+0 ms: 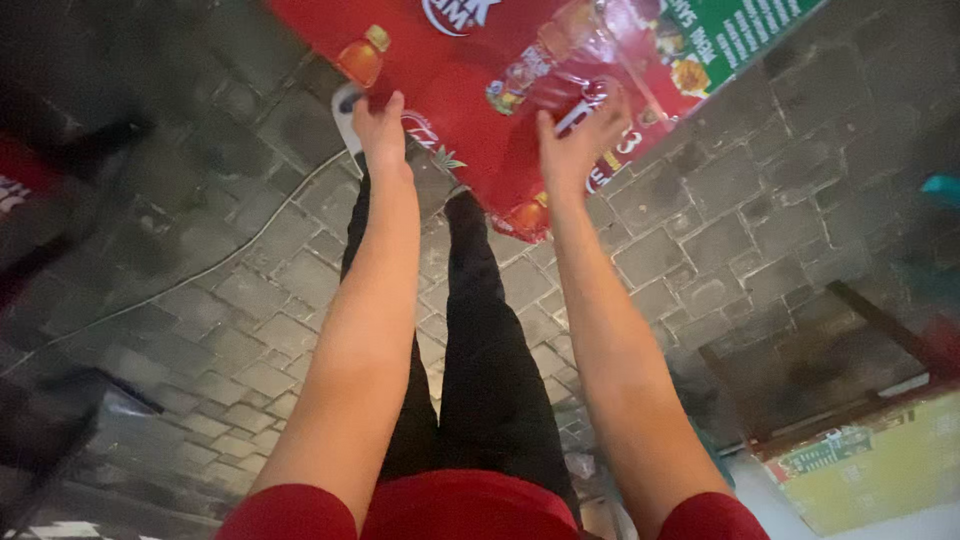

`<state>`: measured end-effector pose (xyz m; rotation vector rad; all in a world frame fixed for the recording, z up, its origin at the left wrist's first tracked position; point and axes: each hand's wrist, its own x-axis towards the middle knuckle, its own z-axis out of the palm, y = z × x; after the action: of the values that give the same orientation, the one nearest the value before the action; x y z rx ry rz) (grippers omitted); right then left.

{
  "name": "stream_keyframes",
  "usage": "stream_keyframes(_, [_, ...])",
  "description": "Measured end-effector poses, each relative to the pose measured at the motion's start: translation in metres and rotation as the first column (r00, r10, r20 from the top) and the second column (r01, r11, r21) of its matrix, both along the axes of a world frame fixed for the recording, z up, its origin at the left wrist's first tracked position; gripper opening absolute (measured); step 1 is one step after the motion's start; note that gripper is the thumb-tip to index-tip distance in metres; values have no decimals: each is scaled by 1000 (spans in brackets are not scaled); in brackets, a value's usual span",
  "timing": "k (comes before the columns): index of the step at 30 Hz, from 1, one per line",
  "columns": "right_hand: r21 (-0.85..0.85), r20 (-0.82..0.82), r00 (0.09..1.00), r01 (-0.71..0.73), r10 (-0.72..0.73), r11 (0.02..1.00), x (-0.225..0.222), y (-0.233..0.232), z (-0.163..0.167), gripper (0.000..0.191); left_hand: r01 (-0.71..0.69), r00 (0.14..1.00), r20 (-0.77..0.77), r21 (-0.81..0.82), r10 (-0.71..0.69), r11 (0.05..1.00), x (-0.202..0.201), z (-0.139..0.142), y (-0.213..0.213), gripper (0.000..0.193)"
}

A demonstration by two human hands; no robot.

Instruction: The person repeatedly picks up red shrink-wrapped bundles from the floor, lifts them, and places them into a growing stack. The person handles the bundles one at a time, adjusting their position before stacking.

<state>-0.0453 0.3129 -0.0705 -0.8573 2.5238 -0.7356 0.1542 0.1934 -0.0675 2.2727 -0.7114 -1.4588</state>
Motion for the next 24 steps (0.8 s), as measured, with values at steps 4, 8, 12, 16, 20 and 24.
stream_keyframes(4, [-66, 74, 943, -319, 323, 945, 60, -31, 7, 108, -90, 970, -241, -271, 23, 958, 20, -4, -34, 54])
stream_keyframes(8, [-93, 96, 874, -468, 476, 879, 113, -76, 11, 107, -193, 919, -391, -333, 51, 923, 50, -10, -76, 52])
stream_keyframes(12, [-110, 86, 832, -538, 547, 836, 154, -132, 5, 111, -283, 862, -491, -266, 124, 921, 78, -16, -121, 51])
stream_keyframes(16, [-72, -17, 805, -592, 592, 803, 194, -187, -2, 108, -218, 846, -534, -327, 11, 920, 108, -24, -174, 48])
stream_keyframes(20, [61, -69, 784, -614, 617, 787, 209, -228, -10, 108, -193, 830, -556, -354, -40, 915, 125, -32, -215, 50])
stream_keyframes(24, [152, -174, 770, -595, 614, 789, 220, -247, -18, 105, -144, 871, -491, -243, 6, 959, 133, -33, -244, 71])
